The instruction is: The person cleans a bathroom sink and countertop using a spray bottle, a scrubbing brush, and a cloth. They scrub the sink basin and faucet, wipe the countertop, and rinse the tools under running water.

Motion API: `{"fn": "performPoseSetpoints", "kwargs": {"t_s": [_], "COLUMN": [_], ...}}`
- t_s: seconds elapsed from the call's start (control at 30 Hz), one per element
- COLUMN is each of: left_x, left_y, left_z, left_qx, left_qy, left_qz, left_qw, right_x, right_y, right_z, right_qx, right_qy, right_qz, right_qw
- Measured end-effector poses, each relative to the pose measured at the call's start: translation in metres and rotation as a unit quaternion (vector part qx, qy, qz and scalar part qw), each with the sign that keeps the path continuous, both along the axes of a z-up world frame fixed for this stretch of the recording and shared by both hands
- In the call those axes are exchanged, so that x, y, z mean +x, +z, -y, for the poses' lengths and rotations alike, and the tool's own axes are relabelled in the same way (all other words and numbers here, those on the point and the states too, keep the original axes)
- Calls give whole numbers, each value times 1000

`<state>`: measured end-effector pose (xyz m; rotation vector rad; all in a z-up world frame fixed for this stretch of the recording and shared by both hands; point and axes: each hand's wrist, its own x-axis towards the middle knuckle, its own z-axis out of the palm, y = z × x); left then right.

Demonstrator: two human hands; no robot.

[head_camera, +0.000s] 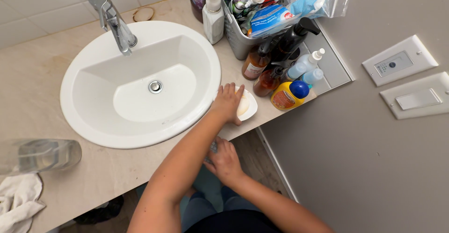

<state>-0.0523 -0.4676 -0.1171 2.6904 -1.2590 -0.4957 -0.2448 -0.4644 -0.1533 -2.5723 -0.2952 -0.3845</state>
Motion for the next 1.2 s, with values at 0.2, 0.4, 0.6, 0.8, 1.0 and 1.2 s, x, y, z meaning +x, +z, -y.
{"fn": "performPoseSetpoints", "kwargs": {"t_s": [0.2, 0.4, 0.6, 0.8, 1.0, 1.2], "left_x": [-5, -6, -6, -6, -4, 33], "left_y": [-13, -20, -25, -27, -12, 16], "left_z": [14, 23, 26, 26, 13, -86], "left_qx": [11, 2, 25, 40, 24, -256], "left_qy": [-38, -56, -71, -76, -60, 53], "left_qz": [-5, -9, -11, -11, -46, -65], "left_qw": [999, 998, 997, 996, 997, 963], "right_x": [12, 17, 20, 19, 25, 43], "right_y": [3, 3, 4, 1, 2, 24], "right_z": [7, 9, 12, 5, 0, -10], "right_qx": [38, 54, 42, 50, 36, -29], "right_qy": [0, -10, -17, -28, -64, -108], "right_qz": [14, 7, 7, 15, -17, 8], "right_qw": [999, 998, 999, 998, 997, 994]}}
